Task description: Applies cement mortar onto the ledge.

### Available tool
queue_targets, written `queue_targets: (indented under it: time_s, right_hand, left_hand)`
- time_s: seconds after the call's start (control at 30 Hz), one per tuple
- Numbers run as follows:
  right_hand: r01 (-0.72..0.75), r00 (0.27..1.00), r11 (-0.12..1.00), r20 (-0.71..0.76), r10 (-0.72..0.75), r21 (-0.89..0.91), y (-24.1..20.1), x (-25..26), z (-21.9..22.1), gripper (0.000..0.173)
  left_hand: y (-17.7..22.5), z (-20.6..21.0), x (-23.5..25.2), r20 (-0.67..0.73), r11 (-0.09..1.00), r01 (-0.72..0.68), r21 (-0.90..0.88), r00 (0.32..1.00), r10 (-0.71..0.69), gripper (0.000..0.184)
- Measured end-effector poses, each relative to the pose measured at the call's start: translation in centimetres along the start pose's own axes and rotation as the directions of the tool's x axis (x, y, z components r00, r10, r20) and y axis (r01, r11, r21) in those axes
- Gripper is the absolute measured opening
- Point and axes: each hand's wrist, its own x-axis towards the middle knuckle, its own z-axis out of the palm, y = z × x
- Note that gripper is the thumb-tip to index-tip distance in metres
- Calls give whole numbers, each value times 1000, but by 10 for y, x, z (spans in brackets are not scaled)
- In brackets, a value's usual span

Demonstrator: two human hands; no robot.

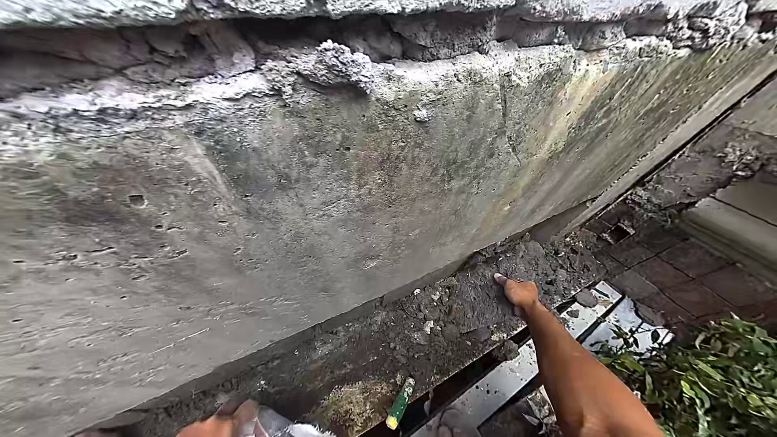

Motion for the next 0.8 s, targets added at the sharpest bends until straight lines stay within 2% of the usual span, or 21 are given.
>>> queue_targets:
  time_s: [0.07, 0.2, 0.27, 0.33, 0.43, 0.6, 0.7, 0.8]
  right_hand:
    - [19, 1000, 1000, -23, -19, -24, -6, -11, -2, 60]
    - [33, 992, 999, -121, -36, -29, -13, -32, -14, 61]
    - [28, 987, 999, -156, -34, -36, -19, -48, -24, 64]
    - [27, 981, 999, -191, -36, -46, -25, -67, -35, 65]
    - [47, 971, 996, -231, -63, -72, -35, -96, -59, 66]
    - [120, 970, 993, -214, -119, -7, -44, -161, -94, 67]
    - [168, 971, 983, -186, -151, 79, -41, -214, -114, 64]
    - [217, 973, 961, -116, -199, 173, -31, -272, -123, 45]
  left_hand:
    - [-2, 0, -1, -43, 995, -19, -103, 999, 15, 38]
    - [-15, 9, 14, -116, 961, -159, -228, 984, 135, 19]
    - [-23, 10, 22, -121, 933, -253, -256, 966, 229, 10]
    - [-21, 1, 25, -74, 934, -279, -226, 960, 269, 11]
    - [-2, -18, 28, 55, 981, -153, -123, 986, 160, 18]
    - [23, -15, 34, 53, 991, 107, -80, 993, -103, 29]
    - [28, -14, 36, 16, 988, 96, -121, 995, -94, 41]
    - [25, -12, 39, -39, 970, 0, -244, 999, -9, 45]
